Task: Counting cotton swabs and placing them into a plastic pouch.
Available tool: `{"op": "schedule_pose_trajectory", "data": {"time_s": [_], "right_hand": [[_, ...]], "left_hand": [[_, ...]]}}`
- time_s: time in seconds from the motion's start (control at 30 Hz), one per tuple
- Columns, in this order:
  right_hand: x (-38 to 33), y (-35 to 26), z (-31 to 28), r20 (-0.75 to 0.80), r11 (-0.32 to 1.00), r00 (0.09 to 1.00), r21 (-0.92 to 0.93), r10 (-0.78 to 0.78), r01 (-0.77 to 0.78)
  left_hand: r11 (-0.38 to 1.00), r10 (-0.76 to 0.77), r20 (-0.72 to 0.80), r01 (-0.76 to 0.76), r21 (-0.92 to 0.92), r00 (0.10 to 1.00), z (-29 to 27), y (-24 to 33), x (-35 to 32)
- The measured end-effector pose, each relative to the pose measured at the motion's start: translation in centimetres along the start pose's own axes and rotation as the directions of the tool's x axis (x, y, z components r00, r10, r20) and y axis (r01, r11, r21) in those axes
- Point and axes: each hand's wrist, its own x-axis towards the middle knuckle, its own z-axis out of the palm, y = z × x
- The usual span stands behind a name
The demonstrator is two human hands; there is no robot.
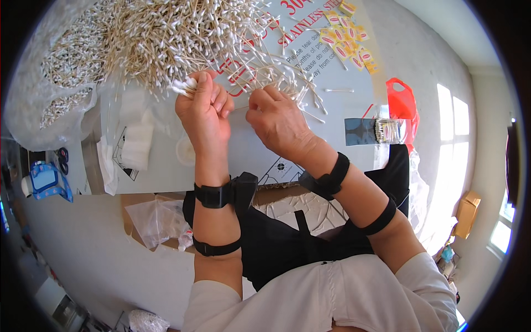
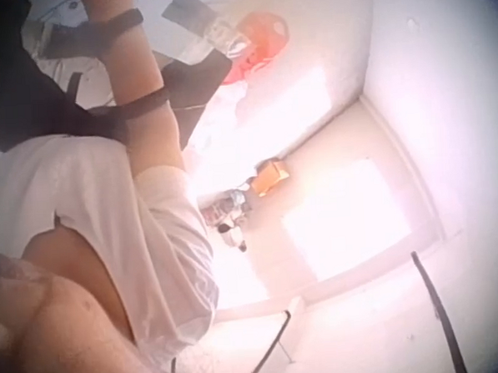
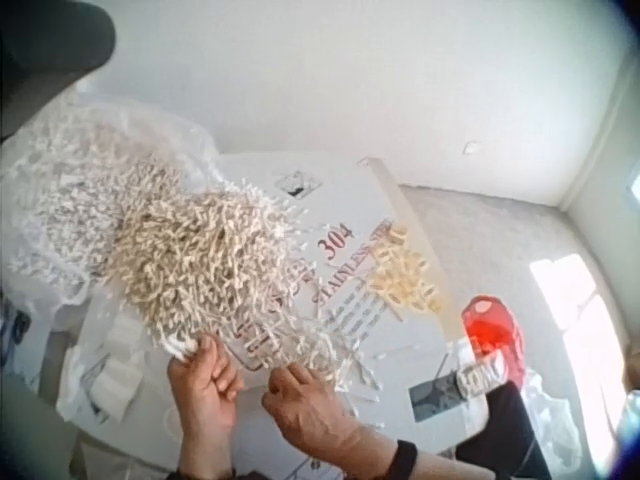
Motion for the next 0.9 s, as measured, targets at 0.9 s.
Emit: {"op": "schedule_pose_trajectory", "data": {"time_s": [0.9], "right_hand": [[9.7, 12.9, 0.6, -0.291, 0.732, 0.737, 0.562, 0.611, -0.385]], "left_hand": [[0.922, -0.346, 0.022, 0.336, 0.190, 0.938, 2.3, -1.3, -1.1]]}}
